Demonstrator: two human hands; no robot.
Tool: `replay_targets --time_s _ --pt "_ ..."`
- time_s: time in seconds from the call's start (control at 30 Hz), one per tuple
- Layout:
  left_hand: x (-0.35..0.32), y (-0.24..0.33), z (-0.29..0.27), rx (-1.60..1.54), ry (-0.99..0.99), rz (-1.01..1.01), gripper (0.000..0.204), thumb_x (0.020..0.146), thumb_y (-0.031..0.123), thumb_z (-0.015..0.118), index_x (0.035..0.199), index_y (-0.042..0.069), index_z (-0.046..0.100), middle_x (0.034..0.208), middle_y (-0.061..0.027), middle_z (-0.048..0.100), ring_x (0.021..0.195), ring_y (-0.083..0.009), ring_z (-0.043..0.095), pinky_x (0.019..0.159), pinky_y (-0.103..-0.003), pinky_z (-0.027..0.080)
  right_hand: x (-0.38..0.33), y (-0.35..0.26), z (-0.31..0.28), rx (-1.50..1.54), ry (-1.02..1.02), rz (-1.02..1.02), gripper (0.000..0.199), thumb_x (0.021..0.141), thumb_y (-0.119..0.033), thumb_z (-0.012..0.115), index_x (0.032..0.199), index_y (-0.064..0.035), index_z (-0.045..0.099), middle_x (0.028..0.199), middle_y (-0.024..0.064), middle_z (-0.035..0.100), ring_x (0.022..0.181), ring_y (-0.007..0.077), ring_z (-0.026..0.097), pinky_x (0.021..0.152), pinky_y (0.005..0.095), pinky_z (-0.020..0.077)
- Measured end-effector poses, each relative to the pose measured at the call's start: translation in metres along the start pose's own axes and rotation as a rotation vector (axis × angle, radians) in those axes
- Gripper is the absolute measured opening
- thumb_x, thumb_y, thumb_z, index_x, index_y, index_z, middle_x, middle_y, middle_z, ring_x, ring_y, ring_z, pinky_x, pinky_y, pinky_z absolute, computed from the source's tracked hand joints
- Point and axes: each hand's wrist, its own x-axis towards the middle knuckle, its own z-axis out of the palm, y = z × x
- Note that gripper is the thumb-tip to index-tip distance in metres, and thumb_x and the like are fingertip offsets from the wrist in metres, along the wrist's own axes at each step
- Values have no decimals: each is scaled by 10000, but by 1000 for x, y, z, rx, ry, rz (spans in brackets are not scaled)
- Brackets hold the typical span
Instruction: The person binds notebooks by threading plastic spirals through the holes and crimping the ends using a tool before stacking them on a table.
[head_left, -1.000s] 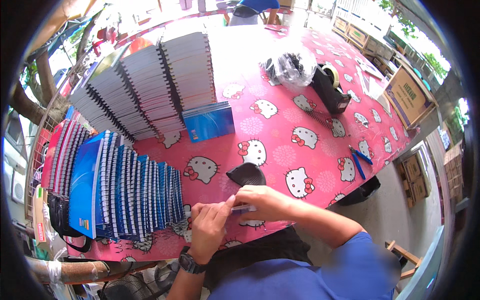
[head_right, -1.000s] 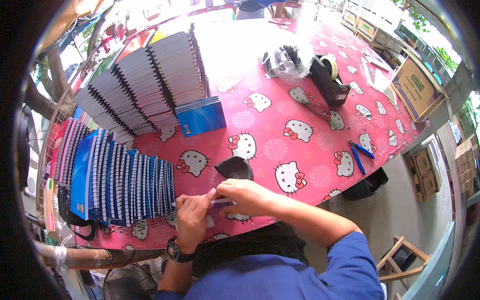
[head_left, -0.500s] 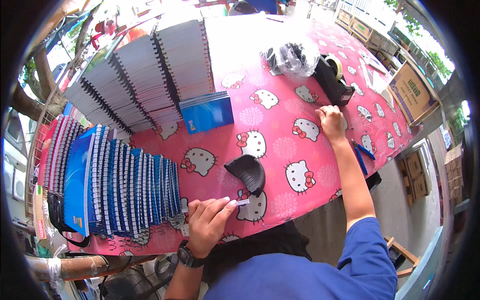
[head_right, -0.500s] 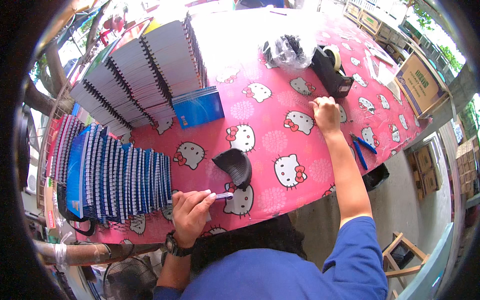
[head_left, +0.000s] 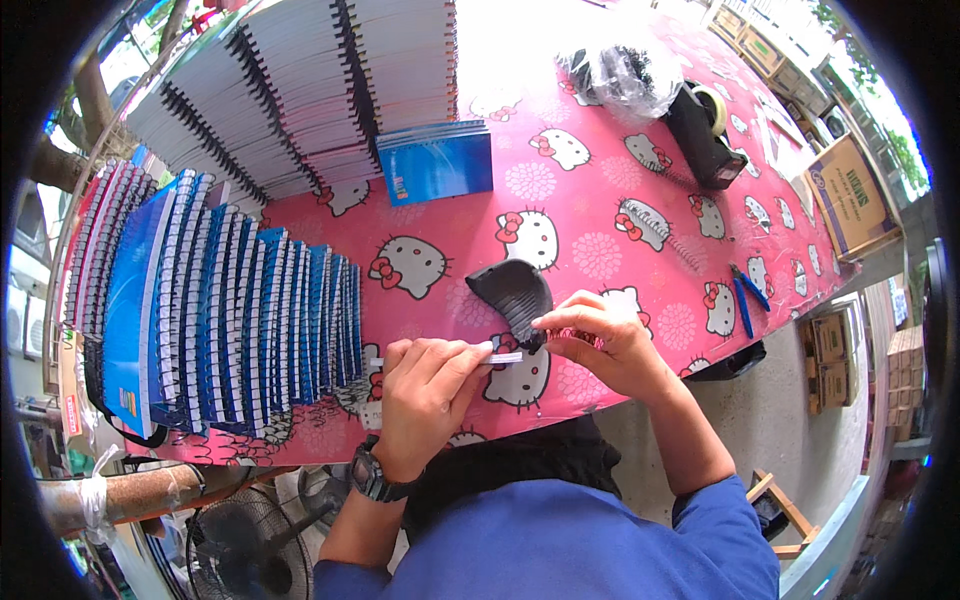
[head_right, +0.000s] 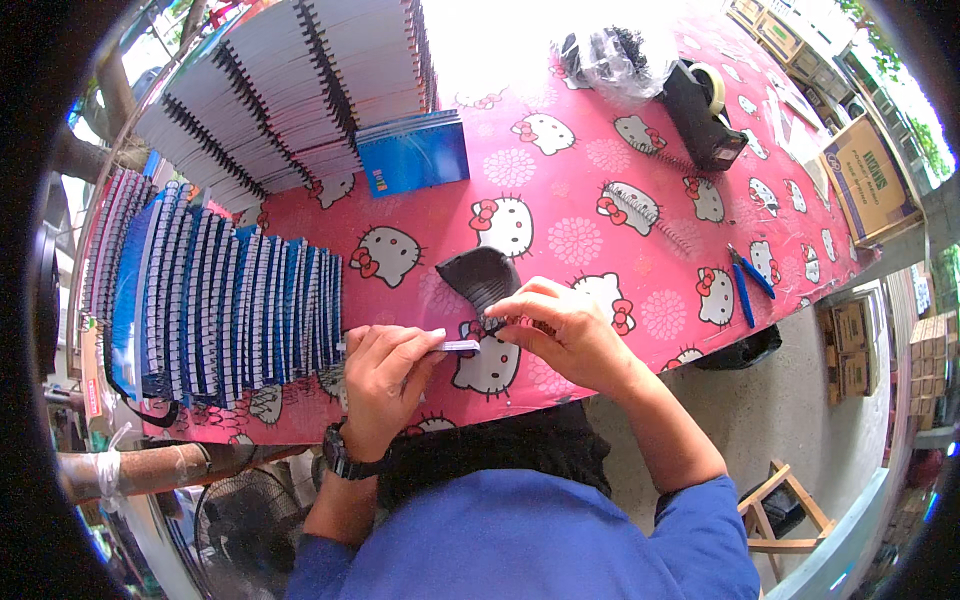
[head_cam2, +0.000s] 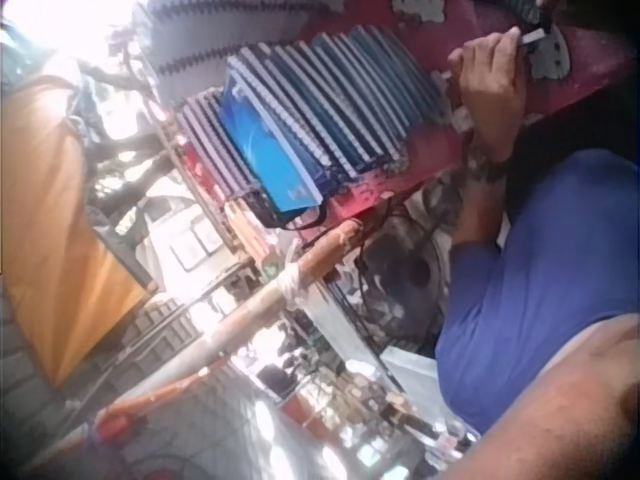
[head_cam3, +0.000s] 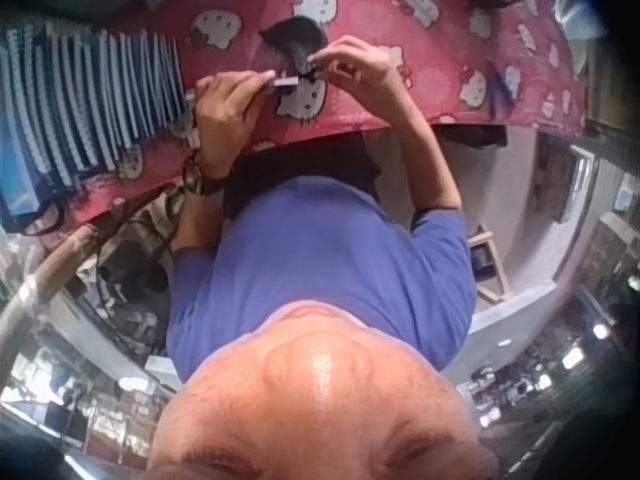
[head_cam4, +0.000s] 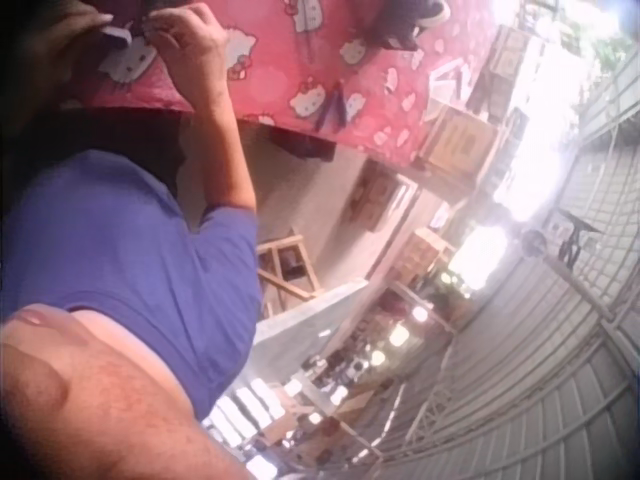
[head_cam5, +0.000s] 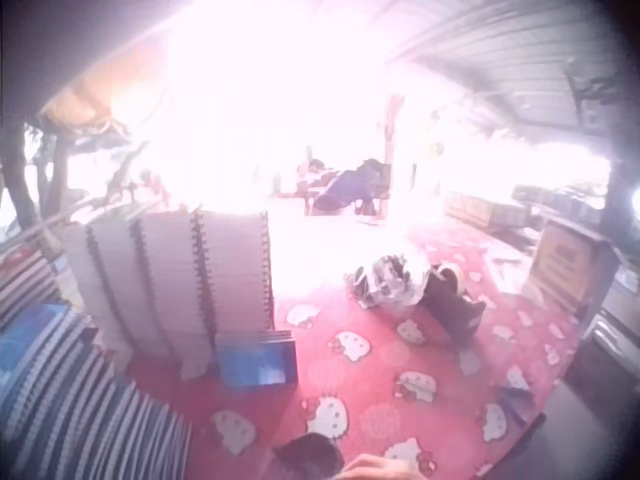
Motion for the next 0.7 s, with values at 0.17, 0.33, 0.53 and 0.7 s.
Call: replay_targets --time_s 0.17,0.33,0.53,0.7 --pt "0 -1 2 -1 0 -2 193 734 99 724 922 94 681 824 -21 644 757 -188 596 700 -331 391 0 4 9 63 0 -49 246 731 8 736 957 -66 671 888 47 600 785 158 581 675 283 473" --pt "-4 -1 2 8 19 -2 183 731 95 720 910 95 679 820 -16 648 748 -182 594 694 -326 389 5 3 11 -22 114 -128 208 723 -8 728 905 -76 653 856 44 588 815 200 594 703 303 480" --pt "-1 1 2 -2 1 -3 183 731 75 711 909 95 677 819 -11 651 740 -179 594 688 -319 386 4 2 14 -71 31 -185 200 726 -41 724 905 -79 643 863 53 585 809 251 581 757 354 465" --pt "-4 2 -1 -7 -10 -6 216 723 99 720 934 100 672 836 -12 650 761 -183 593 700 -325 383 2 -7 8 8 -156 -152 334 781 -54 675 1106 -76 597 868 82 584 801 258 591 706 355 480"
